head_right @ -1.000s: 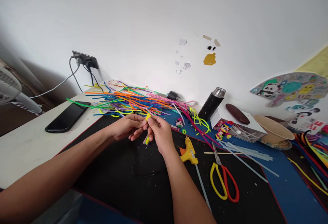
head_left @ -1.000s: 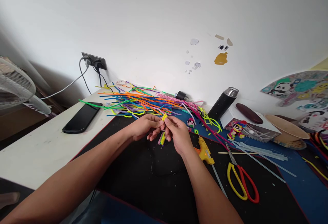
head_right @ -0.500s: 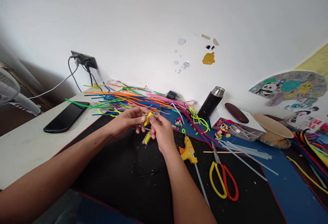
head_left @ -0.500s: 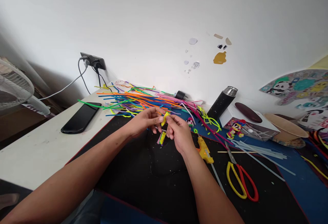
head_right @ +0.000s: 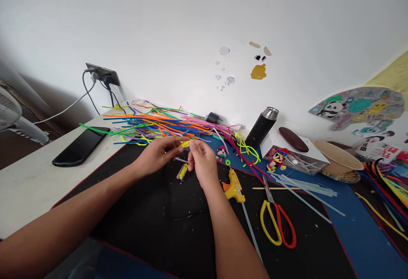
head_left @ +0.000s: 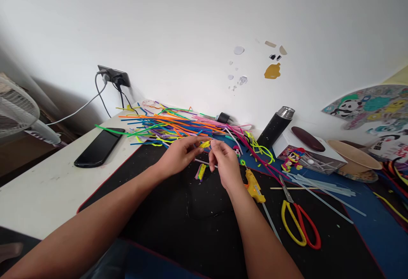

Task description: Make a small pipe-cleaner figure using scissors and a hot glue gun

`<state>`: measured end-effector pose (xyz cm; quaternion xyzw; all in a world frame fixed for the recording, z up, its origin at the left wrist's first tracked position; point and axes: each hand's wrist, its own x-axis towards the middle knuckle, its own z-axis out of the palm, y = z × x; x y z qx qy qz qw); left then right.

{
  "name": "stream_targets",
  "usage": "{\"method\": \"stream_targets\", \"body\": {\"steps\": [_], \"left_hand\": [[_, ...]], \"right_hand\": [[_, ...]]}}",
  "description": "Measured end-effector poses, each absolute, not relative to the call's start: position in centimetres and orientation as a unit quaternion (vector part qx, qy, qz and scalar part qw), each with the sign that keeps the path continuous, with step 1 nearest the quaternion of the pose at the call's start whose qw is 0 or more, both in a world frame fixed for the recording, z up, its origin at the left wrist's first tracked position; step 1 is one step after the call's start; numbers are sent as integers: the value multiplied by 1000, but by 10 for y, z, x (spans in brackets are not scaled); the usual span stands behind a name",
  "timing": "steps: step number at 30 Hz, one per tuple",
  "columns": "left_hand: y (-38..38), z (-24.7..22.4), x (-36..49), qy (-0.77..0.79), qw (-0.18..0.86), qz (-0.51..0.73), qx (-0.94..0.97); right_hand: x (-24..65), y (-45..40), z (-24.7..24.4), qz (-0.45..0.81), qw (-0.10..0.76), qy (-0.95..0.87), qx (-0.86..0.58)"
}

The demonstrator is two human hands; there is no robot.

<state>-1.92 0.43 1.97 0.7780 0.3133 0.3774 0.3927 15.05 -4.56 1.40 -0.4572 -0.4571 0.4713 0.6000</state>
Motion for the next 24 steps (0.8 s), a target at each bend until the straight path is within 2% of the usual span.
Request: {"method": "stream_targets", "body": {"steps": [4, 10, 12, 16, 20, 24], "left_hand": [[2, 19, -18, 321, 357, 374, 794], [5, 17, -14, 286, 519, 427, 683], [7, 19, -14, 286, 543, 425, 665], [8, 23, -17, 313, 517, 422, 676], [8, 24, -19, 321, 492, 414, 695], [9, 22, -19, 323, 495, 418, 690]], "right_hand": [[152, -45, 11, 444, 576, -483, -488], [153, -47, 12, 412, 544, -517, -516], [153, -47, 13, 404, 530, -535, -518], [151, -48, 13, 402, 496, -565, -522], [150, -47, 11, 415, 497, -566, -511], [150, -49, 10, 370, 476, -593, -534]]}}
